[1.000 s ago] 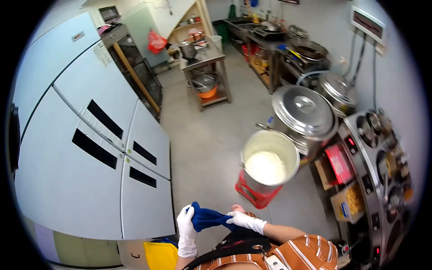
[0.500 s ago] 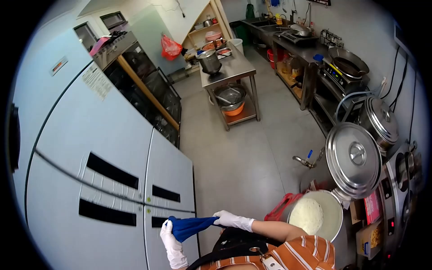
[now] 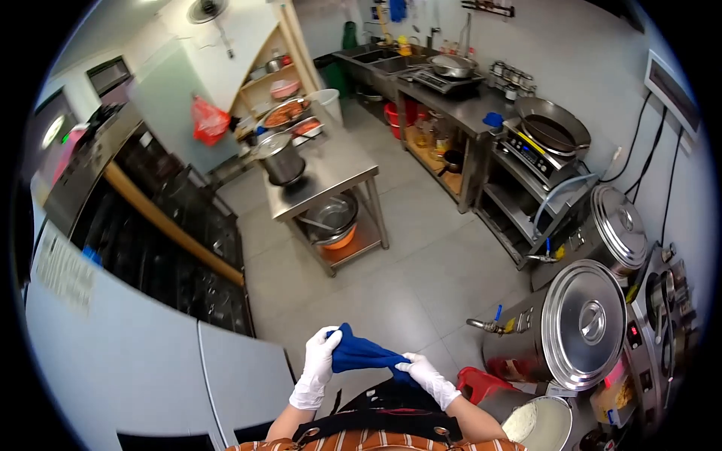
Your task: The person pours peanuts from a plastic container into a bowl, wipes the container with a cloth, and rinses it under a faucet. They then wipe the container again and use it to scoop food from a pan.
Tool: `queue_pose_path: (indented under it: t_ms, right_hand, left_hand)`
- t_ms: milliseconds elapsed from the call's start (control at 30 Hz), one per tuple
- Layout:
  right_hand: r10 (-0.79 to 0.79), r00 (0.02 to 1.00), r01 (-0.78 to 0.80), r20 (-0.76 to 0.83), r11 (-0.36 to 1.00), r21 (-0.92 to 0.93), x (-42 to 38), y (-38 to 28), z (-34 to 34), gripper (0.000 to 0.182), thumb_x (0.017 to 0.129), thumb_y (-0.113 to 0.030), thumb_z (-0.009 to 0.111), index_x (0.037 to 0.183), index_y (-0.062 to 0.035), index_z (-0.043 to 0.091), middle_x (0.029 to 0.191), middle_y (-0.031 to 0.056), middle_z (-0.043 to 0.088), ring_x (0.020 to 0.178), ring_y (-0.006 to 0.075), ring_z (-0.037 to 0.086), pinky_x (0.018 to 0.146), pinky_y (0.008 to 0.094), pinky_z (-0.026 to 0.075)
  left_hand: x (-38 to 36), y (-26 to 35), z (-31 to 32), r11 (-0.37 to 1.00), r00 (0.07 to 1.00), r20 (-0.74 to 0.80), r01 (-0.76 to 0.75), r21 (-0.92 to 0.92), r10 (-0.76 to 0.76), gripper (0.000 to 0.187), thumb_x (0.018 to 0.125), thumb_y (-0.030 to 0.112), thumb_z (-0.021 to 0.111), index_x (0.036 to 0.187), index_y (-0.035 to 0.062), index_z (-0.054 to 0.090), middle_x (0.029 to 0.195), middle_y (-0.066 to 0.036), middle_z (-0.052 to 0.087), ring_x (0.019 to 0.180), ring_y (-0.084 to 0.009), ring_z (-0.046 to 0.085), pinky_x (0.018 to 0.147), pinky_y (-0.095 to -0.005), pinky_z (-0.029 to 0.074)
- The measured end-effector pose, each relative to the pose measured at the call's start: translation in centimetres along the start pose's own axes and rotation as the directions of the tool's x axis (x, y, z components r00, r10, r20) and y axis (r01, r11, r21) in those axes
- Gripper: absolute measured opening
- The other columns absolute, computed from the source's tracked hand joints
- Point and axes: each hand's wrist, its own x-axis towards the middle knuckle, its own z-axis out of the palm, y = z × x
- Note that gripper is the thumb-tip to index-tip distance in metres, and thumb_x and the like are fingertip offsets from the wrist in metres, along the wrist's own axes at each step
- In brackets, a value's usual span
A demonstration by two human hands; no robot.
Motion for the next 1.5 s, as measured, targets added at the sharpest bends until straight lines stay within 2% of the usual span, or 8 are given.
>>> queue_pose_path:
  t_ms: [200,467,533,700,967,1200,1300,1500]
  right_hand:
    - [-0.034,0.989,0.057,-0.147,0.986,0.156,10.6,-6.6,-9.6,0.017,0.082,-0.008,0.062,0.097,-0.0017,0.065,0.08,0.0021,0.064,0.07,0.0101,0.056,0.068,0.024,0.045]
    - [0.053,0.992,-0.041,-0.115,0.994,0.105,25.4,-27.0,-21.0,0.016,0.084,-0.01,0.06,0.097,-0.0014,0.062,0.078,0.0031,0.063,0.064,0.0107,0.056,0.058,0.0259,0.045]
    - [-0.025,0.998,0.019,-0.066,0.995,-0.094,29.8,-32.5,-23.1,0.017,0.085,-0.013,0.06,0.099,-0.0034,0.062,0.077,0.0025,0.062,0.061,0.01,0.055,0.053,0.0256,0.043]
    - [-0.078,0.997,0.08,-0.027,0.994,0.074,42.9,-42.3,-26.8,0.011,0.084,-0.009,0.059,0.091,-0.0004,0.06,0.073,0.0032,0.06,0.061,0.0107,0.055,0.056,0.0265,0.046]
    - [-0.021,0.999,0.019,-0.031,0.998,-0.058,60.8,-57.0,-33.6,0.019,0.081,-0.011,0.062,0.098,-0.0017,0.063,0.081,0.0042,0.064,0.069,0.012,0.057,0.065,0.0269,0.046]
    - [-0.007,0.994,0.031,0.109,0.974,-0.226,77.4,-70.6,-34.9,0.018,0.085,-0.014,0.055,0.096,-0.0011,0.06,0.076,0.004,0.06,0.063,0.0135,0.054,0.06,0.0269,0.044]
    - [0.005,0.952,0.021,0.305,0.996,-0.083,87.3,-75.8,-33.2,0.02,0.084,-0.013,0.055,0.097,0.001,0.06,0.078,0.0047,0.061,0.068,0.0133,0.055,0.063,0.0273,0.044]
    - [0.011,0.918,0.143,0.397,0.924,-0.355,102.8,-90.0,-27.4,0.019,0.08,-0.008,0.057,0.096,0.001,0.062,0.079,0.0055,0.062,0.071,0.0146,0.056,0.064,0.0297,0.045]
  left_hand:
    - [16.0,3.2,10.2,0.977,0.982,0.179,-0.092,0.19,0.058,0.017,0.087,0.009,0.058,0.099,-0.0018,0.06,0.085,-0.003,0.062,0.074,-0.0095,0.057,0.071,-0.0231,0.047]
    - [35.7,11.3,22.3,0.997,0.995,0.086,-0.061,0.037,0.058,0.018,0.085,0.01,0.061,0.099,-0.002,0.061,0.088,-0.003,0.062,0.079,-0.0096,0.055,0.073,-0.023,0.044]
    - [40.9,13.1,23.9,0.993,0.991,0.075,-0.112,0.043,0.108,0.019,0.085,0.01,0.061,0.1,-0.0021,0.061,0.089,-0.004,0.062,0.079,-0.0096,0.056,0.073,-0.0229,0.045]
    - [54.8,15.7,26.7,0.998,0.996,0.065,-0.068,-0.002,0.068,0.023,0.083,0.008,0.063,0.103,-0.0029,0.061,0.091,-0.004,0.063,0.08,-0.0095,0.057,0.074,-0.0225,0.046]
    - [76.6,22.9,33.5,0.983,0.997,0.025,-0.063,-0.171,0.069,0.017,0.084,0.009,0.062,0.098,-0.0007,0.061,0.085,-0.003,0.063,0.076,-0.0106,0.058,0.071,-0.0232,0.047]
    - [93.2,28.8,36.1,0.976,0.982,-0.132,-0.157,-0.15,0.137,0.013,0.085,0.005,0.06,0.097,-0.0016,0.062,0.087,-0.005,0.064,0.076,-0.0109,0.058,0.072,-0.0231,0.047]
    - [99.4,31.9,36.6,0.943,0.957,-0.22,-0.241,-0.23,0.191,0.017,0.085,0.007,0.06,0.099,-0.0026,0.06,0.085,-0.006,0.063,0.076,-0.0123,0.059,0.071,-0.0246,0.047]
    - [112.2,38.9,36.2,0.898,0.884,-0.371,-0.38,-0.22,0.283,0.018,0.087,0.011,0.058,0.1,-0.0026,0.059,0.086,-0.01,0.064,0.072,-0.0142,0.06,0.068,-0.025,0.049]
